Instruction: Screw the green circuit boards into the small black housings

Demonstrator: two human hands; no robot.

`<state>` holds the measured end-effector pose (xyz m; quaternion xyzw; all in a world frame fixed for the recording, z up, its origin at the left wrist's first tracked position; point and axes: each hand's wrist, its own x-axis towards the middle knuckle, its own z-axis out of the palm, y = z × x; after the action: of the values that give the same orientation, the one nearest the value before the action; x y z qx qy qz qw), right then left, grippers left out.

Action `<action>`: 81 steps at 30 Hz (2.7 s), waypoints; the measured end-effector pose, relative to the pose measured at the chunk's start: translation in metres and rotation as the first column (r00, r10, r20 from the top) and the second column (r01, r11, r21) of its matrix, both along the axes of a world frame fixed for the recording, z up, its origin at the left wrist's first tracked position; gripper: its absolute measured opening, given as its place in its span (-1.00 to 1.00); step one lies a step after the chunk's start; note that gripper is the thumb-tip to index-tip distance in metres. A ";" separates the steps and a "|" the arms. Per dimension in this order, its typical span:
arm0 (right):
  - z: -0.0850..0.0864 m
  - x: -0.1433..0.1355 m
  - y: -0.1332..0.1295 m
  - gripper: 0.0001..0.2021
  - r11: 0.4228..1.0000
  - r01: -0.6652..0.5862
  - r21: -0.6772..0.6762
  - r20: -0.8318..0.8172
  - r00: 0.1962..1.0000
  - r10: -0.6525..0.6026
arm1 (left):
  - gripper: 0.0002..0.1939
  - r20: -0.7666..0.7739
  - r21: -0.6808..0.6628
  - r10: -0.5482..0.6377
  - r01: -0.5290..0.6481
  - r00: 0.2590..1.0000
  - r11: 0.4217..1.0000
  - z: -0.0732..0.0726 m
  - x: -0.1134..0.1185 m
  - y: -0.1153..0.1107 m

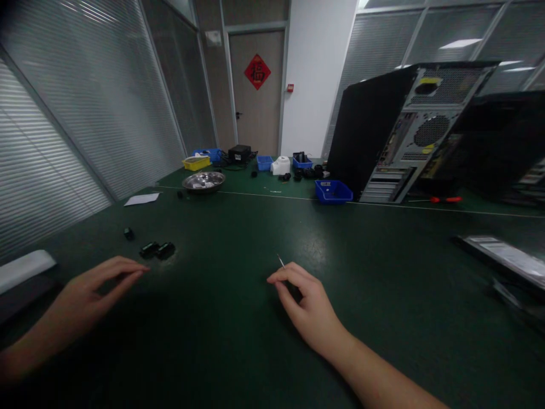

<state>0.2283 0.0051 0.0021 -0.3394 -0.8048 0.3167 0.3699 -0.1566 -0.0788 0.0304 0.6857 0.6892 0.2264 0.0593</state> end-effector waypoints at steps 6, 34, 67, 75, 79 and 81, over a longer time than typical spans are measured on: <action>-0.001 0.000 -0.003 -0.83 0.999 0.003 0.034 0.009 1.000 -0.003 | -0.74 -0.051 0.169 -0.121 0.128 0.991 0.977 -0.028 0.018 -0.051; 0.003 0.003 -0.010 -0.82 0.991 -0.027 0.128 0.098 0.995 0.015 | -0.71 -0.149 -0.032 -0.064 0.059 0.987 0.998 -0.029 0.030 -0.096; -0.001 -0.002 -0.006 -0.67 0.997 0.004 -0.083 -0.034 0.999 -0.007 | -0.81 0.121 -0.112 -0.562 0.574 0.818 0.811 0.013 0.135 0.076; 0.004 -0.002 -0.007 -0.71 0.990 -0.049 -0.132 -0.037 0.998 0.045 | -0.78 0.581 -0.037 -0.543 0.686 0.606 0.726 -0.014 0.164 0.085; 0.002 -0.002 -0.002 -0.66 0.983 -0.085 -0.163 -0.040 0.996 0.080 | -0.79 0.888 -0.085 -0.250 0.674 0.385 0.734 -0.029 0.161 0.089; 0.001 -0.001 -0.001 -0.62 0.979 -0.091 -0.184 -0.038 0.996 0.086 | -0.76 0.964 -0.123 -0.081 0.693 0.254 0.710 -0.033 0.161 0.091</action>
<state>0.2273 0.0040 0.0033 -0.3315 -0.7805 0.4114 0.3342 0.0046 0.0123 -0.0029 0.5469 0.3625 0.3400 0.6737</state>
